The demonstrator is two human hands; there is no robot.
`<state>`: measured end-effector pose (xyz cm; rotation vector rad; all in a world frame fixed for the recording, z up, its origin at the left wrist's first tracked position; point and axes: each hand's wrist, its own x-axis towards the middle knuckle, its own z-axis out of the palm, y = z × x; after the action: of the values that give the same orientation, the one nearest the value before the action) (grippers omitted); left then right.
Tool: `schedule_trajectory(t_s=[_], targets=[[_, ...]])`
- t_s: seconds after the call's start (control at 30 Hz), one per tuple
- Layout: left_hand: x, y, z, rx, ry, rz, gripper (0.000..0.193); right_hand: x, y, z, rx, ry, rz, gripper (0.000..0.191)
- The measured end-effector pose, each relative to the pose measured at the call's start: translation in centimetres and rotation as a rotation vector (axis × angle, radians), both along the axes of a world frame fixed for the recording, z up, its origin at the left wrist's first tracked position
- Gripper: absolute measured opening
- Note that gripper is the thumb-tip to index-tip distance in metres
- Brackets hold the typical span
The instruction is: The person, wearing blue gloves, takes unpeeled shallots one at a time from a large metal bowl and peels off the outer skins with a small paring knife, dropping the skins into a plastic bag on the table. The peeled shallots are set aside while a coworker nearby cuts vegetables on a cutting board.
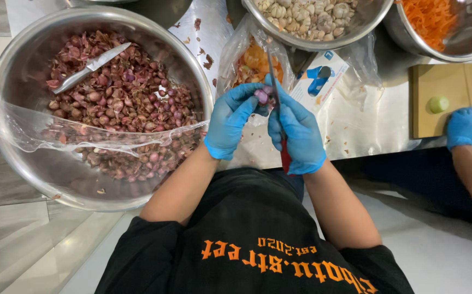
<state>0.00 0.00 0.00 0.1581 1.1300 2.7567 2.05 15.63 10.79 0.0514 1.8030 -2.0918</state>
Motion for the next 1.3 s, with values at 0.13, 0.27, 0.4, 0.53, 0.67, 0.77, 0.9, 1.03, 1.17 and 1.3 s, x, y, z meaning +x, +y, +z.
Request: schedule_trajectory(t_s=[0.13,0.27,0.4,0.53,0.67,0.77,0.9,1.03,1.17,1.3], targets=[[-1.3,-3.9,1.2,0.024,0.01,-0.043,0.029,-1.2,-2.9,1.3,-0.291,-0.129,0.035,0.051],[-1.7,-6.4,1.8,0.062,0.015,-0.036,0.027,-1.6,-5.5,1.5,-0.187,-0.118,0.002,0.049],[-2.4,-9.2,3.2,0.217,-0.033,-0.057,0.024,-2.3,-8.4,2.8,-0.213,-0.161,-0.008,0.045],[-2.5,-11.7,5.5,0.118,-0.081,-0.027,0.022,-2.7,-10.4,4.4,-0.245,-0.18,0.013,0.045],[-2.4,-14.1,7.9,0.144,-0.102,-0.033,0.021,-3.9,-12.1,6.4,-0.296,-0.104,-0.065,0.05],[-2.6,-15.1,8.8,0.156,-0.107,-0.023,0.025,-5.0,-13.0,7.7,0.092,0.084,-0.069,0.057],[-3.5,-16.6,9.7,0.167,-0.113,0.019,0.026,-5.0,-14.8,9.8,0.376,0.25,0.089,0.075],[-4.2,-17.2,10.5,0.164,-0.104,0.038,0.025,-4.7,-16.0,10.6,0.476,0.465,0.277,0.071],[-4.6,-17.4,10.8,0.125,-0.071,0.077,0.023,-5.3,-17.1,10.4,0.455,0.379,0.219,0.062],[-5.6,-17.6,10.3,0.086,-0.079,0.123,0.021,-6.0,-17.8,9.4,0.564,0.591,0.182,0.057]])
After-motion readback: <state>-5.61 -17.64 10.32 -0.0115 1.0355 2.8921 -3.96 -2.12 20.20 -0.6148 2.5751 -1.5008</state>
